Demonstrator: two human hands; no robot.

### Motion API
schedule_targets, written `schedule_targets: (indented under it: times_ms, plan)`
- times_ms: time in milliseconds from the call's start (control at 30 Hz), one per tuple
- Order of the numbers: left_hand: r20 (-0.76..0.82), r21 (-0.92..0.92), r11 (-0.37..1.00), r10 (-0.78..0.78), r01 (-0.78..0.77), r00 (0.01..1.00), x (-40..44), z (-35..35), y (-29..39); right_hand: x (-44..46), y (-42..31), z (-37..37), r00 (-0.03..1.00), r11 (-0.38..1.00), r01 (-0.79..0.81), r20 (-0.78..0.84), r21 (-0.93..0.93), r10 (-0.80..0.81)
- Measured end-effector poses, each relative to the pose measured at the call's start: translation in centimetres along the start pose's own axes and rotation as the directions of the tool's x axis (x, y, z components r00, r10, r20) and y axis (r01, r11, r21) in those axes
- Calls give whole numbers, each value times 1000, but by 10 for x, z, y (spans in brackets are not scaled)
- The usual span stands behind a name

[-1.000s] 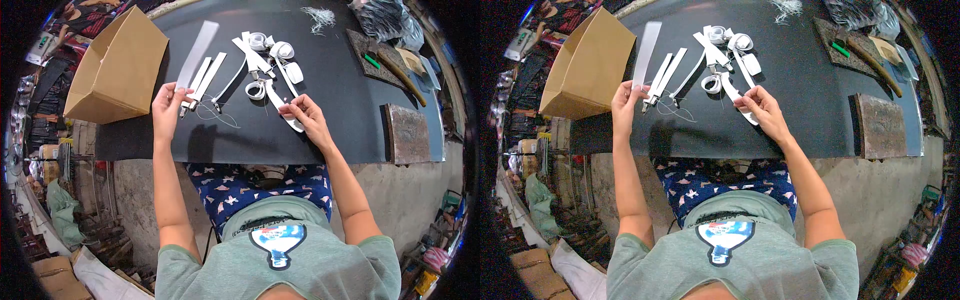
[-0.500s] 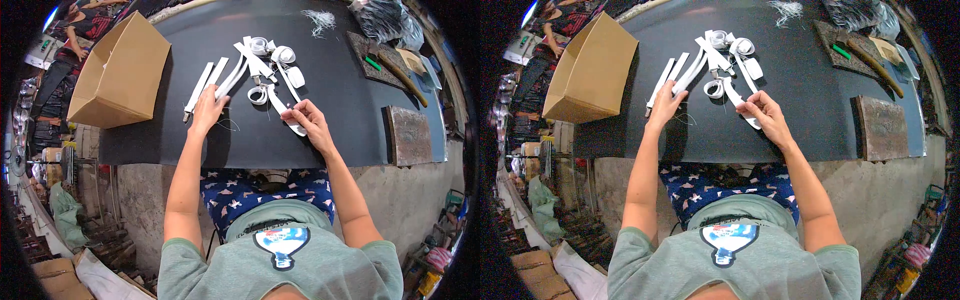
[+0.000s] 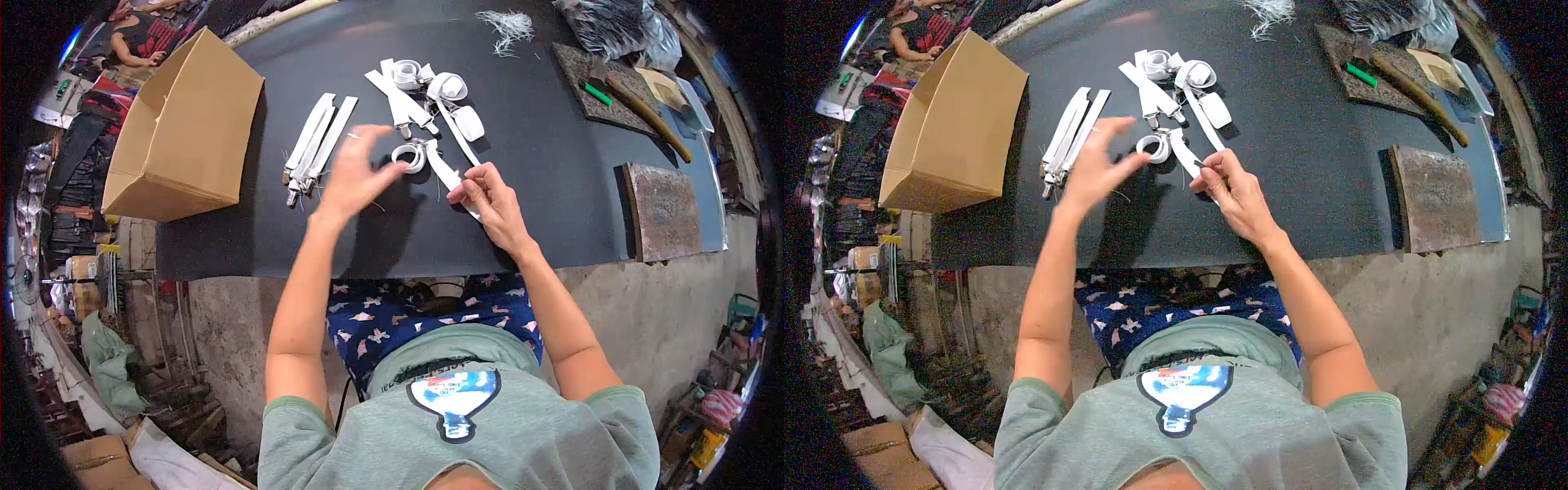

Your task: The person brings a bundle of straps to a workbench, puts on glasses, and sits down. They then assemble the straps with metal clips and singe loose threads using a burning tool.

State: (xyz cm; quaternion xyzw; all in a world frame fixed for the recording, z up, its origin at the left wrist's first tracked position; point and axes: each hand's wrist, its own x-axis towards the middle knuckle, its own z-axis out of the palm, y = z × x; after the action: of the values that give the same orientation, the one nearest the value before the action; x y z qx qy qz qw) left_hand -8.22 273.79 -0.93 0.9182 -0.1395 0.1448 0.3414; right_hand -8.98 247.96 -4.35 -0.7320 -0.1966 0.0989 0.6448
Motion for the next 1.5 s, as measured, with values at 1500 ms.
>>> schedule_targets:
  times_ms: [1500]
  plan:
    - [-45, -167, 986, 19, -26, 999, -53, 39, 30, 11, -18, 29, 976, 988, 54, -202, -146, -84]
